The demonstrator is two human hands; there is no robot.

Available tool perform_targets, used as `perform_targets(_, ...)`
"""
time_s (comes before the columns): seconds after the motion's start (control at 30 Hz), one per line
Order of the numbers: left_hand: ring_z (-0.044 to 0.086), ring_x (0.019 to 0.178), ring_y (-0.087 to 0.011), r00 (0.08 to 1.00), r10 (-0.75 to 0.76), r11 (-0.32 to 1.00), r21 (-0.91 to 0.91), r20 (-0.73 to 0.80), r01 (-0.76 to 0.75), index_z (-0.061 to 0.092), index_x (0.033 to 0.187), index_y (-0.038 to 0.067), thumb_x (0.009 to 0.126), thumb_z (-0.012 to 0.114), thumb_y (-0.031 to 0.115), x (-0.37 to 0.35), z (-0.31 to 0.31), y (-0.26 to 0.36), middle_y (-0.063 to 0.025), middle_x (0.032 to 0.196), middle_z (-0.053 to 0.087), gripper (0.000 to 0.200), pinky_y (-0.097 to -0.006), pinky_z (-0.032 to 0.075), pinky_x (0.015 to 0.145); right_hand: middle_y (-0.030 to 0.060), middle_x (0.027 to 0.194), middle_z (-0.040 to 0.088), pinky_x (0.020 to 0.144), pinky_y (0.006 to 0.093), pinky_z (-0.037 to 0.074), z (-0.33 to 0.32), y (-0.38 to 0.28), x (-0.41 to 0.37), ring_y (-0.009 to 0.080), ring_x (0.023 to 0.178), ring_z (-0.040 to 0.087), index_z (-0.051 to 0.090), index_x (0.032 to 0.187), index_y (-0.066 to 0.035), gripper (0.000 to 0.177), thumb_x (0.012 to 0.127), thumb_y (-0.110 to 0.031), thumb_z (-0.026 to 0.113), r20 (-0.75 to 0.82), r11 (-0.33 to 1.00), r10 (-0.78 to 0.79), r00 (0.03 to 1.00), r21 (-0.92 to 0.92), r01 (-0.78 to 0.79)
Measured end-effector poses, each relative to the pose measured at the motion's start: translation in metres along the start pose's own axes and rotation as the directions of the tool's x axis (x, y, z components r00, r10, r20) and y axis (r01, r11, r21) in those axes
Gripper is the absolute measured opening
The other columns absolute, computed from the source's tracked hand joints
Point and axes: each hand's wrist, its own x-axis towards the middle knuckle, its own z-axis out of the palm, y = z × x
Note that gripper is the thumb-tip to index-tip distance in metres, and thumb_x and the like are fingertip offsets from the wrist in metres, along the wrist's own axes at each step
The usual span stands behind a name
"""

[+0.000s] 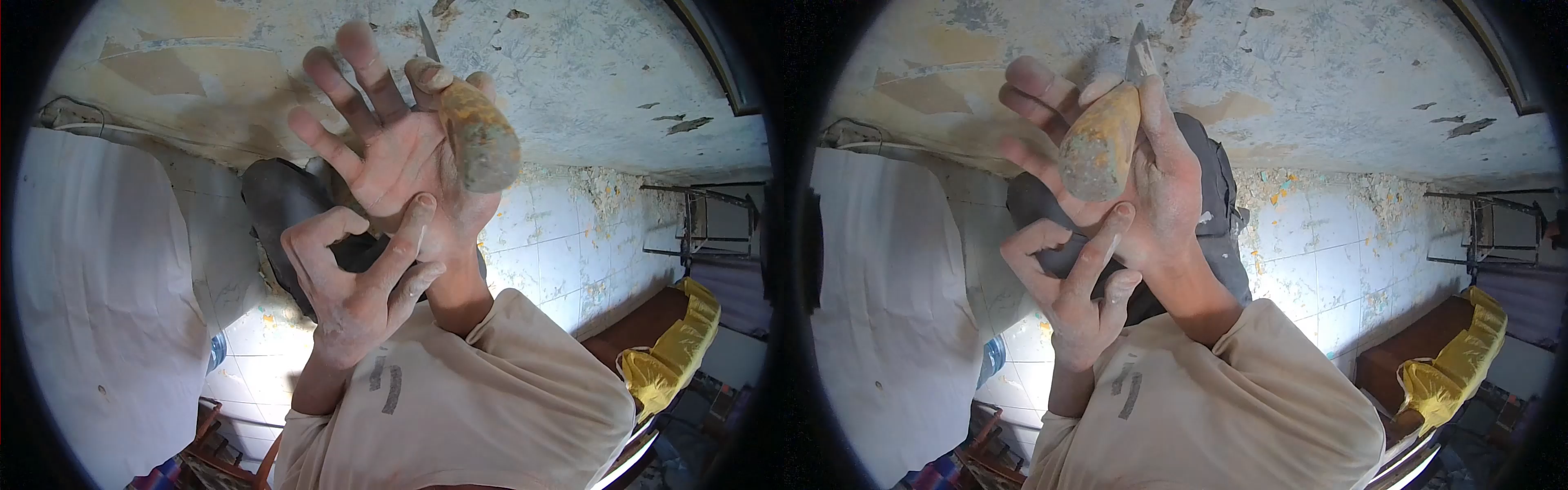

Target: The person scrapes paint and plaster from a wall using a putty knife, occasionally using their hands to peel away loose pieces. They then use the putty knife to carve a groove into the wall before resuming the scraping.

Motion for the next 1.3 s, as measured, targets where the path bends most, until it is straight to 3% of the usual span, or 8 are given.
perform_targets(0.17, 0.043, 0.096, -0.0237, 1.0, 0.003, 1.0, -0.029, -0.028, -0.004, 0.074, 0.116, 0.015, 0.088, 0.072, 0.031, -0.003, 0.0, 0.008, -0.0086, 0.108, 0.036, 0.032, -0.0341, 0.042, 0.079, 0.0271, 0.154, 0.028, 0.116, 0.0558, 0.029, 0.005, -0.002, -0.001, 0.0379, 0.147, 0.024, 0.056, 0.124, -0.004, 0.059, 0.106, -0.053, 0.029, 0.079, 1.0, 0.012, 0.997, 0.019, -0.014)
perform_targets(0.4, 0.046, 0.102, -0.0266, 0.996, 0.025, 0.998, -0.052, -0.091, -0.03, 0.072, 0.112, 0.01, 0.09, 0.072, 0.031, 0.006, 0.007, 0.01, -0.0122, 0.114, 0.039, 0.031, -0.0346, 0.043, 0.077, 0.0276, 0.154, 0.027, 0.116, 0.0555, 0.029, 0.042, -0.014, 0.001, 0.0391, 0.146, 0.024, 0.054, 0.12, -0.004, 0.06, 0.104, -0.056, 0.029, -0.113, 0.994, 0.024, 0.993, -0.101, -0.035)
perform_targets(0.5, 0.048, 0.101, -0.0287, 0.999, 0.053, 0.998, 0.035, -0.011, -0.052, 0.07, 0.115, 0.011, 0.091, 0.07, 0.032, 0.015, -0.002, 0.017, -0.0142, 0.115, 0.04, 0.032, -0.0375, 0.044, 0.078, 0.0284, 0.153, 0.03, 0.115, 0.056, 0.03, 0.041, -0.015, 0.003, 0.0398, 0.145, 0.026, 0.054, 0.117, -0.004, 0.058, 0.105, -0.055, 0.028, 0.03, 0.977, -0.027, 0.999, -0.21, 0.033)
perform_targets(0.6, 0.051, 0.1, -0.0308, 0.998, 0.056, 0.996, 0.072, 0.008, -0.057, 0.069, 0.115, 0.012, 0.091, 0.07, 0.031, 0.019, -0.001, 0.024, -0.0164, 0.117, 0.041, 0.031, -0.0411, 0.043, 0.08, 0.0286, 0.148, 0.037, 0.115, 0.0564, 0.03, 0.011, -0.019, 0.007, 0.04, 0.142, 0.031, 0.054, 0.115, -0.004, 0.055, 0.106, -0.052, 0.028, 0.203, 0.989, -0.077, 0.976, -0.108, 0.1)
perform_targets(0.77, 0.055, 0.099, -0.0295, 0.984, 0.175, 0.966, 0.191, 0.026, -0.177, 0.07, 0.112, 0.013, 0.086, 0.073, 0.03, 0.032, 0.0, 0.019, -0.013, 0.119, 0.05, 0.031, -0.0418, 0.042, 0.083, 0.0274, 0.139, 0.047, 0.114, 0.0561, 0.031, 0.009, -0.02, 0.001, 0.0397, 0.138, 0.038, 0.054, 0.112, -0.004, 0.051, 0.107, -0.048, 0.029, 0.096, 0.971, -0.135, 0.986, -0.187, 0.151)
perform_targets(0.97, 0.056, 0.102, -0.025, 0.987, 0.144, 0.988, 0.037, 0.072, -0.147, 0.07, 0.112, 0.011, 0.08, 0.075, 0.026, 0.026, 0.029, 0.009, -0.0069, 0.121, 0.054, 0.036, -0.0405, 0.043, 0.084, 0.0235, 0.129, 0.055, 0.113, 0.0567, 0.034, -0.014, -0.04, -0.011, 0.0398, 0.133, 0.043, 0.055, 0.11, -0.004, 0.046, 0.107, -0.042, 0.03, 0.055, 0.939, -0.182, 0.982, -0.288, 0.19)
perform_targets(1.2, 0.058, 0.1, -0.0276, 0.983, 0.067, 0.973, -0.228, 0.169, -0.027, 0.069, 0.112, 0.008, 0.083, 0.074, 0.02, 0.033, 0.037, -0.001, -0.0094, 0.117, 0.056, 0.032, -0.0415, 0.047, 0.084, 0.0211, 0.116, 0.06, 0.107, 0.0499, 0.042, -0.029, -0.054, -0.028, 0.0341, 0.12, 0.054, 0.057, 0.106, -0.003, 0.042, 0.106, -0.04, 0.037, -0.22, 0.851, -0.251, 0.942, -0.514, 0.107)
perform_targets(1.3, 0.061, 0.092, -0.0269, 0.953, -0.017, 0.885, -0.439, 0.304, 0.156, 0.067, 0.112, 0.004, 0.088, 0.069, 0.017, 0.014, 0.045, -0.026, -0.0126, 0.11, 0.06, 0.028, -0.0385, 0.05, 0.079, 0.0152, 0.118, 0.062, 0.102, 0.0493, 0.042, -0.057, -0.075, -0.054, 0.036, 0.116, 0.056, 0.061, 0.11, -0.004, 0.039, 0.103, -0.039, 0.045, -0.195, 0.584, -0.171, 0.966, -0.81, -0.061)
